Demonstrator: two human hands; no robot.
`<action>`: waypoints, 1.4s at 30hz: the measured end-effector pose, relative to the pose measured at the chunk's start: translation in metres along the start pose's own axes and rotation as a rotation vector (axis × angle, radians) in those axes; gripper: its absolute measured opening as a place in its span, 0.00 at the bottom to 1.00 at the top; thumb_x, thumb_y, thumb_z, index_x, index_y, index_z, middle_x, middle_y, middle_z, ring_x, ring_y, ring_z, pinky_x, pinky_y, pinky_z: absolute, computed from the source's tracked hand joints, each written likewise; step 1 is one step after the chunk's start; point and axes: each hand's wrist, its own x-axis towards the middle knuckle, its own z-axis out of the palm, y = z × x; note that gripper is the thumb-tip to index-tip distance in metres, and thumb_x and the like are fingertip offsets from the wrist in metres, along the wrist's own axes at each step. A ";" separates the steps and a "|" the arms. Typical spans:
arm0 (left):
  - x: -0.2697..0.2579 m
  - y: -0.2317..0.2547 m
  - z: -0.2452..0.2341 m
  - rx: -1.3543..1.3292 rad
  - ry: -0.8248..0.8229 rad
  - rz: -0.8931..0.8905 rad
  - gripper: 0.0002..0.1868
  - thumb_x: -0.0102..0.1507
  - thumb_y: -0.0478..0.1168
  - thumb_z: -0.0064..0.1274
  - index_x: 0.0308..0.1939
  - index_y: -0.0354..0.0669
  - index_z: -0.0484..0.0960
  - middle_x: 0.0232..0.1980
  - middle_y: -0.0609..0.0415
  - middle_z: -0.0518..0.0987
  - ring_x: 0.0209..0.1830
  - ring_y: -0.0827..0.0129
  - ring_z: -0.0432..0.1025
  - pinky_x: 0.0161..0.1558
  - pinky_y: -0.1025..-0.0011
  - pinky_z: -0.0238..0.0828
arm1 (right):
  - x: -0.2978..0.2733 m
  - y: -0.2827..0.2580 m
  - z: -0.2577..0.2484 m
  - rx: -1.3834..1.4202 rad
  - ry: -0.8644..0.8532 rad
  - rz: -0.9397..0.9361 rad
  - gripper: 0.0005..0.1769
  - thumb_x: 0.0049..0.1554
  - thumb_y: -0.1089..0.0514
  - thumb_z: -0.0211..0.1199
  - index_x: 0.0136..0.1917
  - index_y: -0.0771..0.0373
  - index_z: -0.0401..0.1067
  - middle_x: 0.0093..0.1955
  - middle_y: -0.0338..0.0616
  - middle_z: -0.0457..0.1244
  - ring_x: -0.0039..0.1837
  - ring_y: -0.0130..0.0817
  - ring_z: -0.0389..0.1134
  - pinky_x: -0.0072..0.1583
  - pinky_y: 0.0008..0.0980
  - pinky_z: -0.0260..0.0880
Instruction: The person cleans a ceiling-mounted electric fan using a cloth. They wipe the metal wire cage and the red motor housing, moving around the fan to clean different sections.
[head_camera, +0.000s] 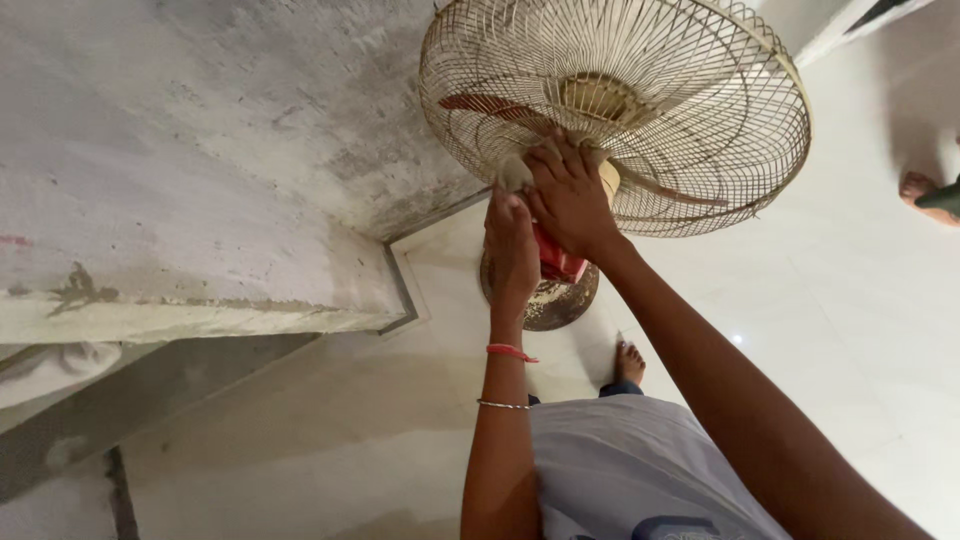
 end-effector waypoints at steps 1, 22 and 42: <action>-0.005 0.007 0.004 0.083 0.032 -0.004 0.42 0.71 0.65 0.23 0.80 0.39 0.51 0.82 0.38 0.54 0.82 0.45 0.46 0.76 0.53 0.38 | -0.002 -0.001 -0.002 0.005 0.016 -0.009 0.28 0.66 0.45 0.49 0.72 0.66 0.63 0.76 0.53 0.53 0.83 0.56 0.44 0.78 0.59 0.37; 0.007 0.016 0.025 0.342 0.434 0.034 0.30 0.73 0.55 0.27 0.51 0.38 0.81 0.49 0.38 0.82 0.50 0.41 0.74 0.52 0.49 0.66 | -0.090 0.013 -0.036 0.191 -0.098 -0.203 0.32 0.61 0.61 0.54 0.77 0.73 0.56 0.83 0.55 0.47 0.84 0.64 0.38 0.78 0.58 0.42; -0.019 0.043 0.038 0.387 0.602 0.099 0.29 0.74 0.47 0.40 0.72 0.26 0.62 0.61 0.29 0.76 0.57 0.38 0.72 0.61 0.49 0.64 | 0.078 0.011 0.034 -0.080 -0.482 -0.215 0.16 0.59 0.49 0.56 0.49 0.63 0.74 0.51 0.50 0.69 0.59 0.50 0.68 0.68 0.47 0.63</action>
